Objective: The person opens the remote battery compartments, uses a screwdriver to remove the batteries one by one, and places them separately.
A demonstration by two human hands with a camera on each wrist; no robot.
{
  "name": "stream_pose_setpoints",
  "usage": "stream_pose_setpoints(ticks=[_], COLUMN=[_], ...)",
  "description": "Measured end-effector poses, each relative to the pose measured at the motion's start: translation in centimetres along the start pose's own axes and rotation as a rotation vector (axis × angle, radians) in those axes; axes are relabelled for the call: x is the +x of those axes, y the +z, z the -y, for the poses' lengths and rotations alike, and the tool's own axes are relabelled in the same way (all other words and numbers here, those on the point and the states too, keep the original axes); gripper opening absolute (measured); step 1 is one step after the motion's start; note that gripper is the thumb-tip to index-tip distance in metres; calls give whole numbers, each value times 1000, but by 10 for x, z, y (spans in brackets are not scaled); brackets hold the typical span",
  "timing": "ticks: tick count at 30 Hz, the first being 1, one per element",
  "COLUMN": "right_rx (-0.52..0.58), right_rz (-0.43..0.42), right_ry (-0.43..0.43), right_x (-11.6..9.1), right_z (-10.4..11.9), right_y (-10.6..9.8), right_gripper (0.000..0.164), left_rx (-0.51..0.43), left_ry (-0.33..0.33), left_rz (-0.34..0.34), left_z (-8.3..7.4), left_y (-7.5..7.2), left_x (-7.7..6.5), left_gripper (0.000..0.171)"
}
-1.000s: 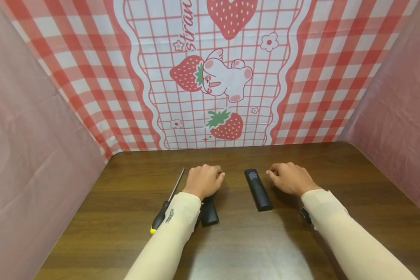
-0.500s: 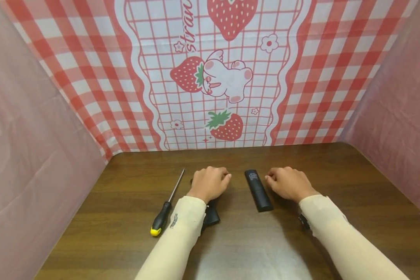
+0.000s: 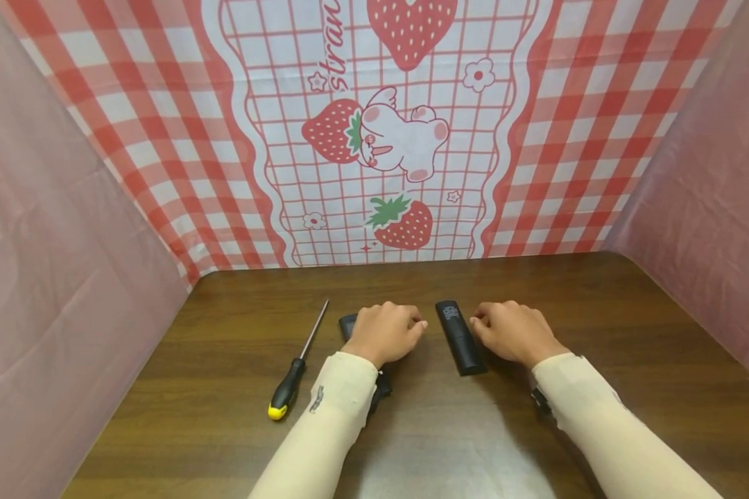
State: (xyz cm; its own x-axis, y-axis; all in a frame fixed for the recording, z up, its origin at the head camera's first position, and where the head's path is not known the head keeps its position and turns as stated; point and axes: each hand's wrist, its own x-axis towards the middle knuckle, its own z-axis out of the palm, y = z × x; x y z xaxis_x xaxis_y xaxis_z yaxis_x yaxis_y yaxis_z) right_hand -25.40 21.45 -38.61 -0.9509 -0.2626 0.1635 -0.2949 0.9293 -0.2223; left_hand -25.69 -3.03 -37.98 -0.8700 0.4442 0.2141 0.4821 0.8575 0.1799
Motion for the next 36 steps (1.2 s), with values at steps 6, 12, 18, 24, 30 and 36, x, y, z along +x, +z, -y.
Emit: stream_pose_setpoints(ticks=[6,12,18,24,30,36], right_rx=[11,6,2,-14,-33,-48], right_rz=[12,12,36,51,72,75], right_ry=[5,7,22,32,31,37], right_x=[-3,-6,-7,-7,-8,-9], right_z=[5,7,12,18,20,25], right_y=[-3,-1,2,6,9,12], right_gripper=[31,31,33,32,32,40], left_rx=[3,-10,-24,-34,-50,-47], left_ry=[16,28,35,35,31,46], left_rz=[15,23,36,21,19,24], left_z=[-11,-19,-26,-33,-38,-41], left_y=[-1,2,5,7,7,8], left_x=[1,2,4,3,1,1], left_gripper=[29,28,27,28,29,28])
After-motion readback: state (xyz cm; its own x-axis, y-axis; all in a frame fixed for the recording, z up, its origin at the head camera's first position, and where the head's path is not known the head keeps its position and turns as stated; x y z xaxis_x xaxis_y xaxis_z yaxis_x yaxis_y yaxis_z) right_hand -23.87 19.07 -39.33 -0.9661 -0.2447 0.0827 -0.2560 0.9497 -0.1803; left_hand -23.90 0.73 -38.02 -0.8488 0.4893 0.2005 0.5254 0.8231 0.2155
